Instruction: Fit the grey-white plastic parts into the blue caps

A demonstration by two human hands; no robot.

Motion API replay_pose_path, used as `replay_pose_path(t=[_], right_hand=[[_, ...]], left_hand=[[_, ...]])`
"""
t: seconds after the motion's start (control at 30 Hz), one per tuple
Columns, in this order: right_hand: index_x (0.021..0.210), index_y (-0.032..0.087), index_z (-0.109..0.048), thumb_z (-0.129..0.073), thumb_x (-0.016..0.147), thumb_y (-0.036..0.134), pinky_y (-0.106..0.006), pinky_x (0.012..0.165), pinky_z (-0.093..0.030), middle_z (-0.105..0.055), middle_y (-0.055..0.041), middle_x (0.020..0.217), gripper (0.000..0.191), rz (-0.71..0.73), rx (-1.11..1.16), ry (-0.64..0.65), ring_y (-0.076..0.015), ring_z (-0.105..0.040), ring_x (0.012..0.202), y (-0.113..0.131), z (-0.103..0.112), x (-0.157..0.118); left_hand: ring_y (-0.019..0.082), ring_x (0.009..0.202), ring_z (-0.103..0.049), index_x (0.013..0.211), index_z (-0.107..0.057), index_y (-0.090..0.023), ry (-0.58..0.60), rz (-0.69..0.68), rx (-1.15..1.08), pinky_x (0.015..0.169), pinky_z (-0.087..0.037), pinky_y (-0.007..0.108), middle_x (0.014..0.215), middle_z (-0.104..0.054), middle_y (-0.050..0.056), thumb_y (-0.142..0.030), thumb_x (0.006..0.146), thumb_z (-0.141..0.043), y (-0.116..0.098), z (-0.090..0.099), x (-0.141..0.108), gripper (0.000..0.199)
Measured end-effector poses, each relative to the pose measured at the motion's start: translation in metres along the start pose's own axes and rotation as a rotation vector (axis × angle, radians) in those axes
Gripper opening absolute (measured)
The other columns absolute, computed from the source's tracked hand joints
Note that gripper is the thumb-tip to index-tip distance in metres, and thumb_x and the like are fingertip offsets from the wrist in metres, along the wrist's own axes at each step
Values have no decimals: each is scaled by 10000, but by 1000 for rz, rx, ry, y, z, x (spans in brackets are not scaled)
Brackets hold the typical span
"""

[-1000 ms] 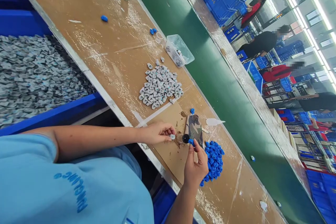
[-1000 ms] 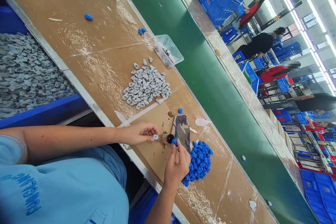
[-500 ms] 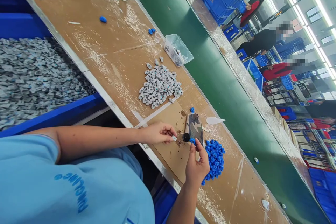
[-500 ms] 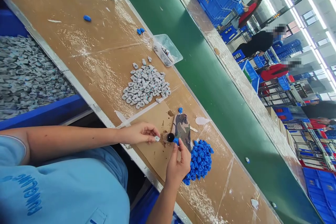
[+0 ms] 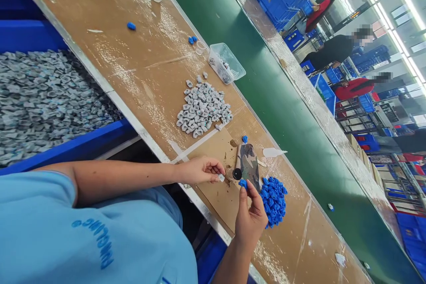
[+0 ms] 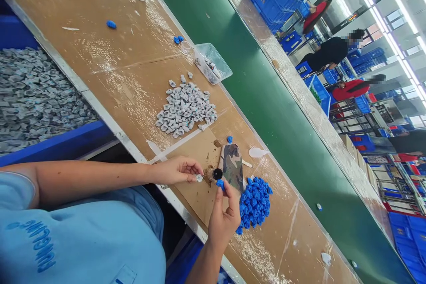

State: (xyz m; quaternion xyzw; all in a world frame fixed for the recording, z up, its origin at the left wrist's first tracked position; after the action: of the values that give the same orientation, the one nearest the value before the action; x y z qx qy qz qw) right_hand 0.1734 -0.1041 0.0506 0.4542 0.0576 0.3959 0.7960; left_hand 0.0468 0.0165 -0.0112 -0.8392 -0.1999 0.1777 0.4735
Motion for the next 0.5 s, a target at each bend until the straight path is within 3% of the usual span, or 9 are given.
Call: replay_pose_path(t=[0.2,0.5], right_hand=[[1006,166,-682,-606,815,341,-380,855,-522,-706,-109,996,269,48,17,136,-207,-652,929,14,-20,-15],[991,206,-703,-612,824,268,-325,803,-539,-721,-81,987,200,218,-36,213,-190,-668,917,27,-26,-13]], left_hand=[[113,822,-563,902,-631,-135,26,-61,74,757,-467,233,842,-634,19,-250,690,-737,-2,-1,-3,264],[125,840,-596,956,-603,-124,72,-27,117,775,-472,249,903,-640,45,-227,731,-700,0,-3,-3,266]])
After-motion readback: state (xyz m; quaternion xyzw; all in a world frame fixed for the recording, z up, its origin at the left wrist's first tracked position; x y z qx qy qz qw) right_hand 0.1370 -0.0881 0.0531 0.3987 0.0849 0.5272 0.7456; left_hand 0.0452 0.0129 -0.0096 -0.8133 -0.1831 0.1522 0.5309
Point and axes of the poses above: each hand's wrist, its own x-axis towards the middle knuckle, its own z-axis out of the back of the hand, y = z × x, the point moved 6 cm from there along x, towards the middle knuckle
